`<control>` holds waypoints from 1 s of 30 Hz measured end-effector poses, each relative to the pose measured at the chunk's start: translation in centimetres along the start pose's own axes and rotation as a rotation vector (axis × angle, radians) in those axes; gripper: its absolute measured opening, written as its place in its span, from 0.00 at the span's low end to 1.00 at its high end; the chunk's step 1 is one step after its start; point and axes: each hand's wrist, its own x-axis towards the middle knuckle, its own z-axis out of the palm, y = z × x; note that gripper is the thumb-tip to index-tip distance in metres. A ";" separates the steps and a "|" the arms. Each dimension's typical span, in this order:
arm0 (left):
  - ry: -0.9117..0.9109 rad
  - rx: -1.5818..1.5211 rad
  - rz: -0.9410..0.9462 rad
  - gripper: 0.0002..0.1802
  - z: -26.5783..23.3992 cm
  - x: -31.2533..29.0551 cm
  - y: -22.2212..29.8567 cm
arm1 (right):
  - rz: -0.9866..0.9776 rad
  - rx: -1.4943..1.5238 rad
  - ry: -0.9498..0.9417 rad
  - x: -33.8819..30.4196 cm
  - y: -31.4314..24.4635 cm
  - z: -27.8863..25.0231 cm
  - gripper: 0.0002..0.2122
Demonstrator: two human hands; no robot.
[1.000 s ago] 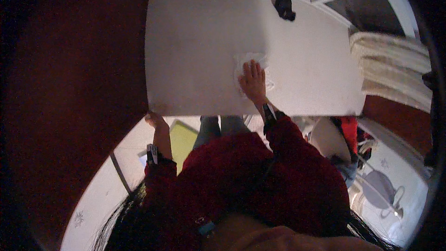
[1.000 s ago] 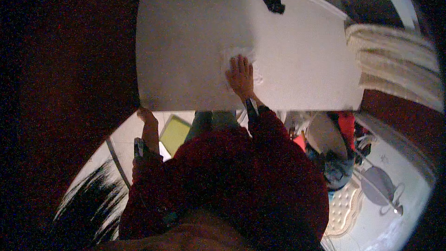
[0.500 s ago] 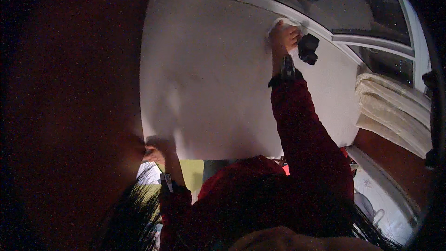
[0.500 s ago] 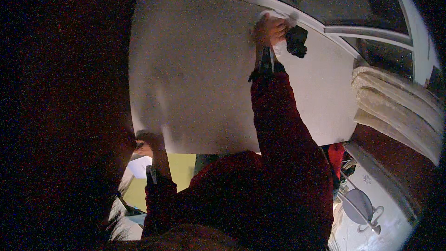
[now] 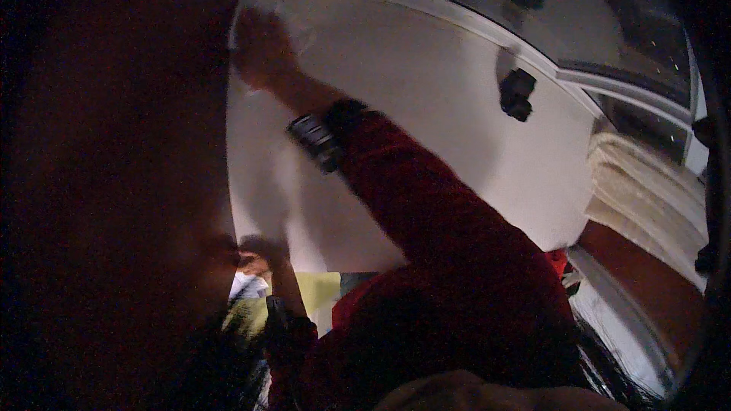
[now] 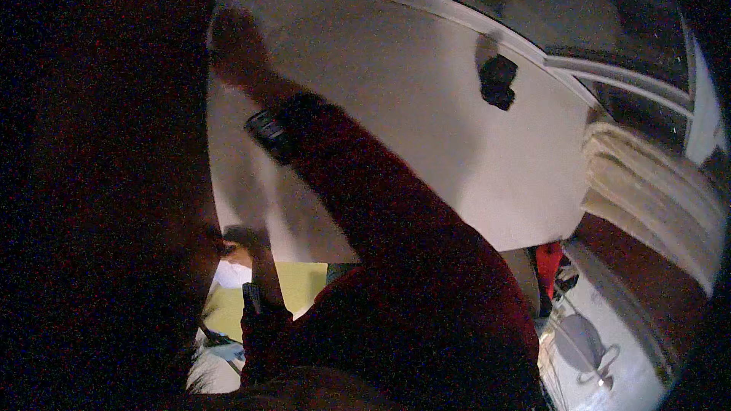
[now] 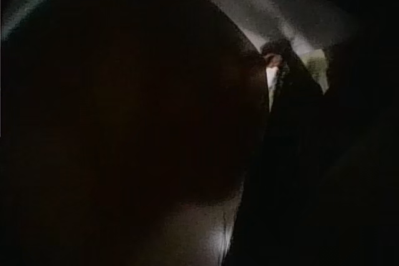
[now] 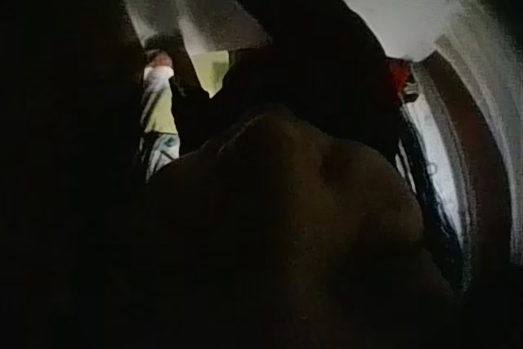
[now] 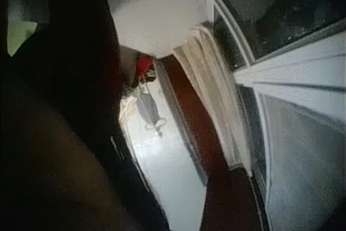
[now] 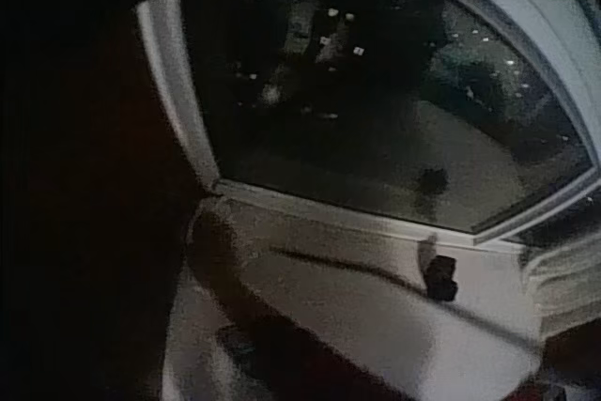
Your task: The person wipes a white cabinet surface with a cloth, then walks to the bathroom to wet and wring the cloth at the sink. They return to the bedroom and continue wiping the cabinet and its doors.
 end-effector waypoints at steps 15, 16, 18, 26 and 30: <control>0.099 0.156 0.166 0.41 1.2 0.1 -2.5 | -0.069 -0.182 0.385 4.9 3.4 -0.2 0.17; 0.109 0.146 0.120 0.39 0.9 0.0 -2.1 | -0.053 -0.144 0.245 5.8 3.1 -0.2 0.17; 0.077 0.108 0.063 0.41 0.4 0.0 -1.3 | -0.008 -0.102 0.114 6.7 3.6 -0.7 0.16; 0.013 0.072 0.065 0.43 0.9 -0.5 -1.5 | 0.024 -0.033 -0.030 3.8 6.0 -5.0 0.14; 0.015 0.272 0.206 0.43 1.7 -0.5 -2.8 | 0.290 -0.181 0.203 -3.6 9.8 -8.3 0.12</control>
